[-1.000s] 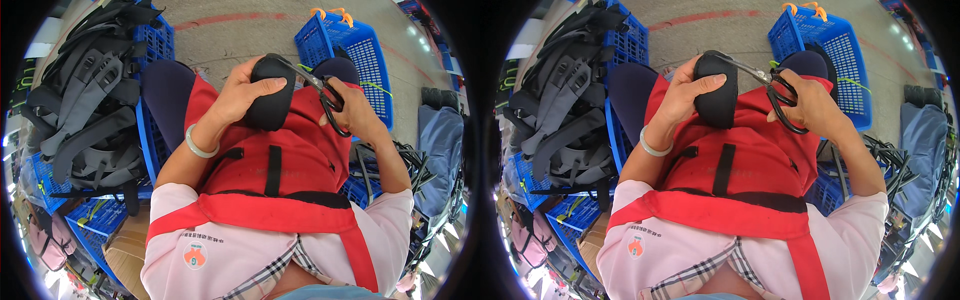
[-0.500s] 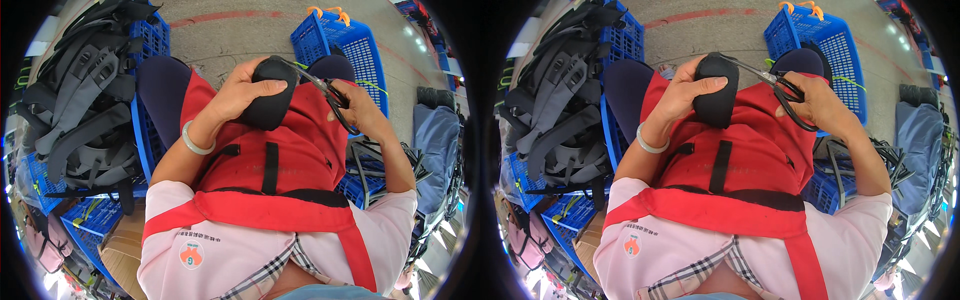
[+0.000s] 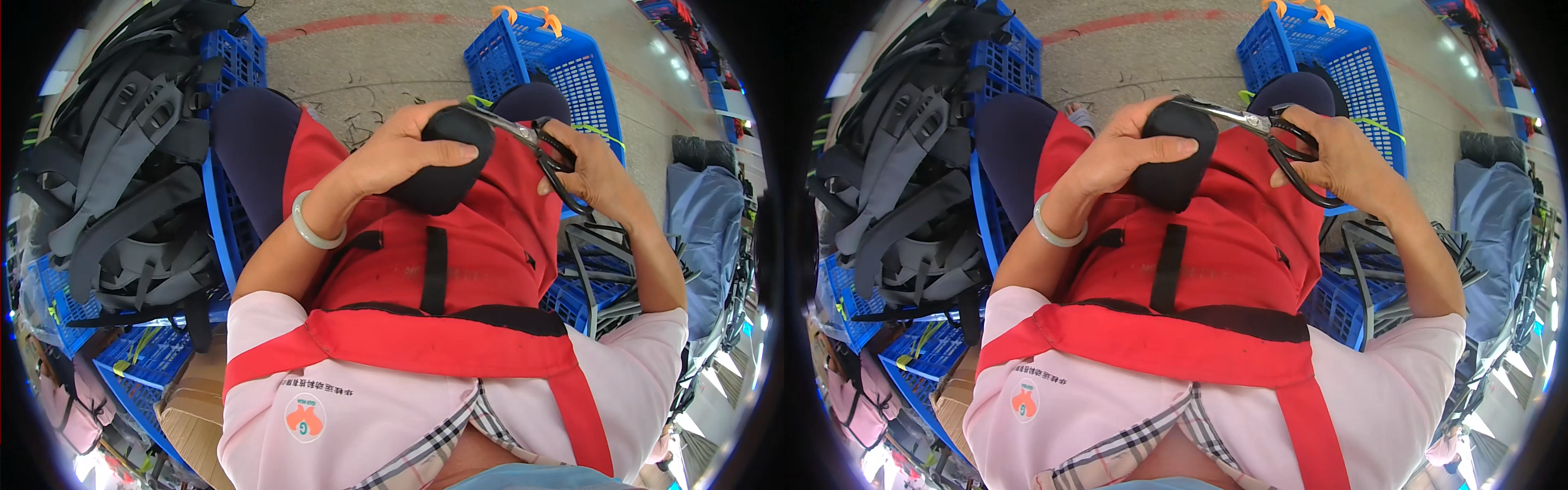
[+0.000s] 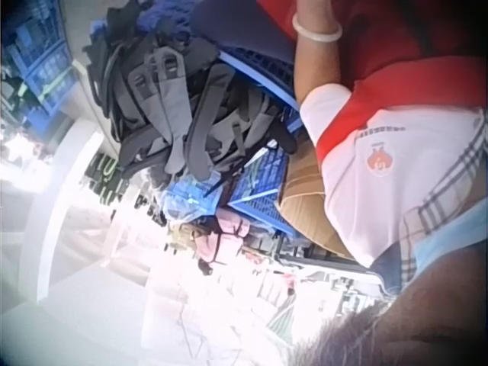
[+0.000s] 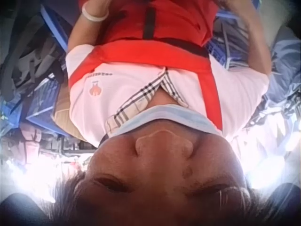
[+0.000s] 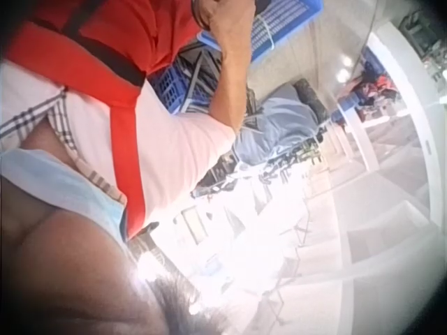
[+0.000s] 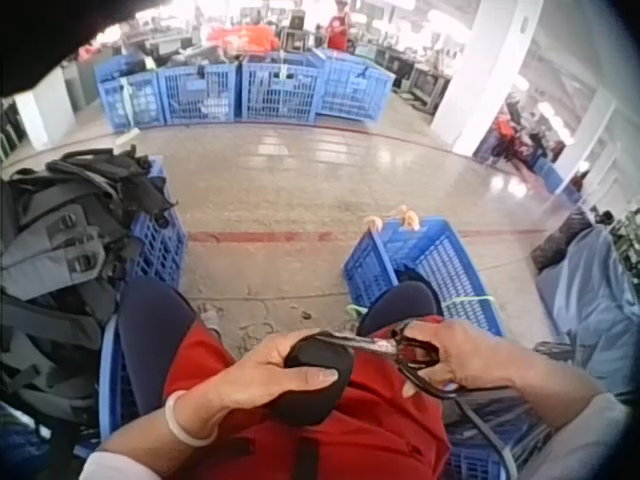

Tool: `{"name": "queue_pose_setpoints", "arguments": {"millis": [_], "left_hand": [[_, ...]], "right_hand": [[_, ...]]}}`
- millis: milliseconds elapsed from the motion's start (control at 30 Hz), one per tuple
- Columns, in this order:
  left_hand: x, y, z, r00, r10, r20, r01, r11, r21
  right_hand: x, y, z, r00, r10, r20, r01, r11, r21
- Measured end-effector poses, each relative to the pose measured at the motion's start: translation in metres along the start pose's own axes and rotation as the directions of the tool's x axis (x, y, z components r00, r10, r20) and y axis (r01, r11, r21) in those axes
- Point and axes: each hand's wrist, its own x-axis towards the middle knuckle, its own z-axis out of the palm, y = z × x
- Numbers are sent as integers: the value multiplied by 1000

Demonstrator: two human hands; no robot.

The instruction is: Trim excess material or threads from black padded backpack strap components using scissors.

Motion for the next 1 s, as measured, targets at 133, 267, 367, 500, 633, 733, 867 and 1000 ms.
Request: {"name": "queue_pose_setpoints", "arguments": {"millis": [133, 267, 367, 500, 633, 733, 867, 1000], "left_hand": [[1, -2, 2, 999, -14, 32, 14, 1000, -4], [0, -4, 5, 998, -33, 48, 35, 998, -46], [1, -1, 7, 995, -36, 90, 40, 999, -37], [1, 5, 14, 986, -99, 136, 103, 995, -16], [0, 1, 16, 984, -53, 173, 60, 997, -38], [1, 0, 16, 979, -77, 190, 83, 996, -19], [2, -1, 14, 971, -86, 222, 95, 995, -29], [3, -3, 15, 966, -84, 244, 89, 996, -11]], "right_hand": [[0, 3, -8, 998, 9, 64, -4, 997, -75], [-2, 5, -12, 994, -5, 107, 14, 997, -76], [-4, 2, -14, 999, -8, 46, 15, 990, -141], [-4, 1, -17, 989, -147, 2, 141, 946, -293], [-1, -6, -27, 991, 21, 132, 13, 967, -255], [0, -8, -32, 979, 101, 178, -51, 962, -268], [-2, -8, -32, 996, -5, 85, 34, 940, -340], [1, 4, -28, 947, -322, -12, 279, 838, -470]]}}
